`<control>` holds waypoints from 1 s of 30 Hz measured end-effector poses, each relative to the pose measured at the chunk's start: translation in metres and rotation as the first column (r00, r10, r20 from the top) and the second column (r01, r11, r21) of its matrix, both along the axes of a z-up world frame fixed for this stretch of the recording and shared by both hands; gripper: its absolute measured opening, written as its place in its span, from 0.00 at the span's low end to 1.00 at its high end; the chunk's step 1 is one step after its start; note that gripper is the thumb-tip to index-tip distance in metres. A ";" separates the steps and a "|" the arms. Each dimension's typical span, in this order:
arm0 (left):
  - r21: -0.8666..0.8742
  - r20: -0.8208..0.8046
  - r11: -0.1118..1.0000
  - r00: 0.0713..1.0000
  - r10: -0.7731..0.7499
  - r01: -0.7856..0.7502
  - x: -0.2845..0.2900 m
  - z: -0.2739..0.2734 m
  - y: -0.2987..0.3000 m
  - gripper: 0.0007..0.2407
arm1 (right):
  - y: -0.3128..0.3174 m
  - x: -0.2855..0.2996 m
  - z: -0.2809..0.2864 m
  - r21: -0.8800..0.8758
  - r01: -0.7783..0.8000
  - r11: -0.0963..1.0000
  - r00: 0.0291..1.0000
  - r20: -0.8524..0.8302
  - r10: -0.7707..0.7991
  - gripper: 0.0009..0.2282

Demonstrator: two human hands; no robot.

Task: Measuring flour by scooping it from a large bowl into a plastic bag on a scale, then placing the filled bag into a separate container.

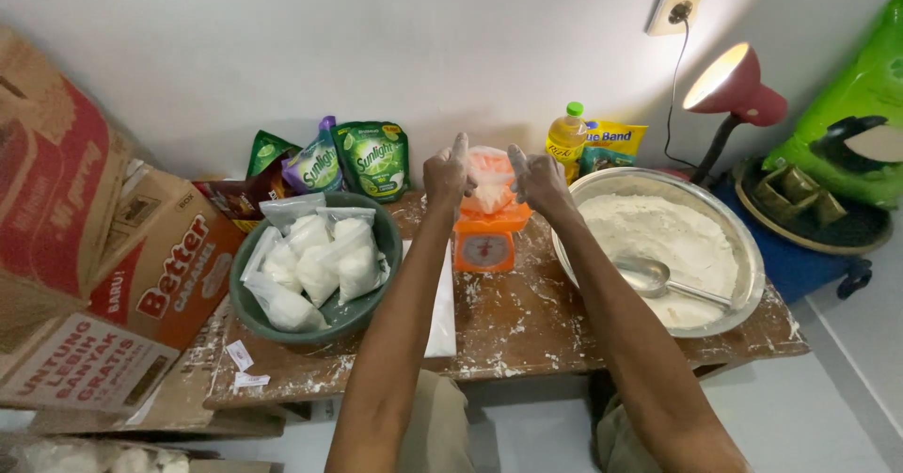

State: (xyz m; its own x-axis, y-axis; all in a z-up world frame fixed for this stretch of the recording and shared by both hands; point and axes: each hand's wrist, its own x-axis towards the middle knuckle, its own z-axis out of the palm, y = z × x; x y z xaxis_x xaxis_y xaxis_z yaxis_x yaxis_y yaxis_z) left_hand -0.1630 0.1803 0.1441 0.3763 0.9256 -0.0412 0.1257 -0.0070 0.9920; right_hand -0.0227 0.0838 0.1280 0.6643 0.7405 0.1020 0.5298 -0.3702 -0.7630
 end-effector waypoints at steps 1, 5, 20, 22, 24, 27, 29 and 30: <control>-0.002 -0.002 1.000 1.000 0.000 0.000 0.001 -0.004 0.004 0.22 | -0.004 -0.003 0.002 -0.002 0.000 1.000 1.000 -0.002 0.000 0.26; -0.130 0.191 0.991 0.980 0.061 -0.036 -0.004 -0.012 0.013 0.21 | -0.010 -0.002 -0.001 0.015 0.009 1.000 0.999 0.033 -0.010 0.20; -0.214 0.522 0.977 0.845 0.118 -0.005 -0.061 -0.078 -0.013 0.13 | -0.105 -0.036 -0.032 0.006 0.076 0.997 0.975 0.209 -0.076 0.28; -0.189 0.518 0.982 0.851 0.092 0.009 -0.066 -0.080 -0.018 0.14 | -0.114 -0.042 -0.032 0.005 0.084 0.996 0.975 0.205 -0.083 0.27; -0.152 0.502 0.988 0.862 0.069 0.009 -0.077 -0.076 -0.023 0.15 | -0.120 -0.048 -0.029 0.021 0.082 0.996 0.978 0.190 -0.085 0.27; -0.189 0.457 0.981 0.882 0.118 -0.033 -0.089 -0.084 -0.015 0.13 | -0.124 -0.033 -0.046 0.110 0.074 0.991 0.986 0.141 -0.090 0.24; -0.184 0.436 0.982 0.891 0.125 -0.047 -0.096 -0.080 -0.020 0.13 | -0.127 -0.029 -0.045 0.135 0.077 0.988 0.985 0.142 -0.096 0.24; -0.179 0.413 0.982 0.901 0.131 -0.061 -0.101 -0.078 -0.022 0.13 | -0.129 -0.029 -0.045 0.160 0.080 0.984 0.985 0.142 -0.103 0.24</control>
